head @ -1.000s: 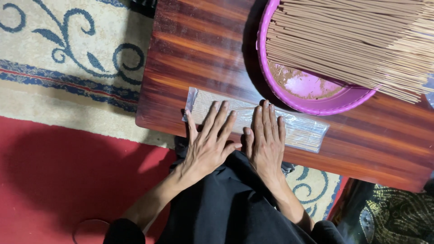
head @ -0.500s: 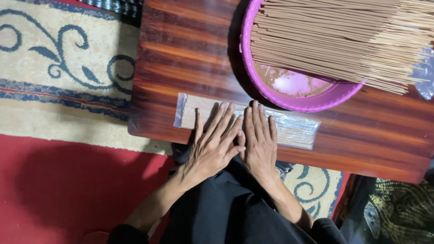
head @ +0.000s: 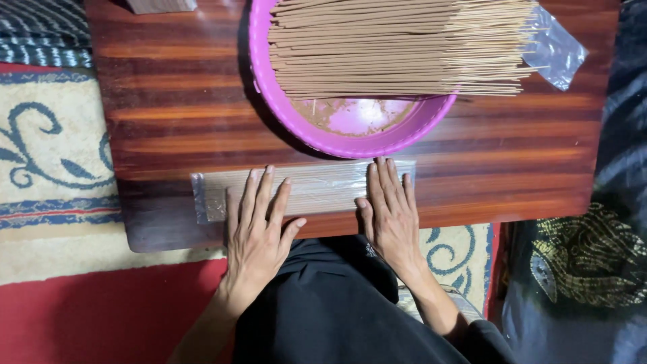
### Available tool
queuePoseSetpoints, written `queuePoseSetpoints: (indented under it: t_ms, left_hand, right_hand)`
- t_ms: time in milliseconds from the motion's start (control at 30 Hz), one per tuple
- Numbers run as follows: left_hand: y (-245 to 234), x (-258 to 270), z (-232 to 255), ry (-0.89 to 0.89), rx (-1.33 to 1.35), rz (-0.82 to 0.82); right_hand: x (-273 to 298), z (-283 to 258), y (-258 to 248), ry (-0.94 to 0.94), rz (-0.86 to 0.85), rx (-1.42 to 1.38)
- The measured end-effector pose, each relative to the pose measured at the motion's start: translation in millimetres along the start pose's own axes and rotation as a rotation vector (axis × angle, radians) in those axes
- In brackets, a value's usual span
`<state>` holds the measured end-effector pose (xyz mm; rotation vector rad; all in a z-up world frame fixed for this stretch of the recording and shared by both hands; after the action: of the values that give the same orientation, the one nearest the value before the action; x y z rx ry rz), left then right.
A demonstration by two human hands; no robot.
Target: Packaging bundles of incense sticks into clear plastic sleeves.
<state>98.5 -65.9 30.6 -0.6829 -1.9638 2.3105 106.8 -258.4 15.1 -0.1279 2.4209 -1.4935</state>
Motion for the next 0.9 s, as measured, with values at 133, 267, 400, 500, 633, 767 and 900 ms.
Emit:
queuePoseSetpoints:
  t_ms: [133,267,400,500,633,767,900]
  left_hand:
    - [-4,-14,30,0.046,-0.019,-0.025]
    - [6,-28,65,0.136,0.128,0.009]
    - [29,-23,68,0.186,0.059,0.019]
    - [34,-20,67,0.190,0.016,0.024]
    - [30,-23,69,0.185,-0.014,0.035]
    - [26,-26,68,0.167,-0.013,0.073]
    - [25,-27,67,0.158,-0.006,0.080]
  right_hand:
    - [1,4,-1,0.030,0.021,-0.003]
    - [2,6,-2,0.013,0.038,-0.019]
    - [4,11,-12,-0.033,0.024,-0.084]
    - [10,44,-31,0.028,0.061,-0.123]
    - [19,71,-56,0.108,0.175,-0.165]
    - [22,78,-71,0.135,0.359,-0.203]
    - [20,73,-68,0.108,0.355,-0.190]
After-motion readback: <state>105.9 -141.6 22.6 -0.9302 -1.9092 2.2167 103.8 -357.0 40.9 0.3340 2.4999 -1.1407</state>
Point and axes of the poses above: each hand's wrist, its own x-axis away from the middle knuckle, its own y-axis out of the palm, z = x × y, the point moved 10 cm from there along -x, towards the middle knuckle, and after that the axes turned 9 degrees about -x, right-handed, at the moved point
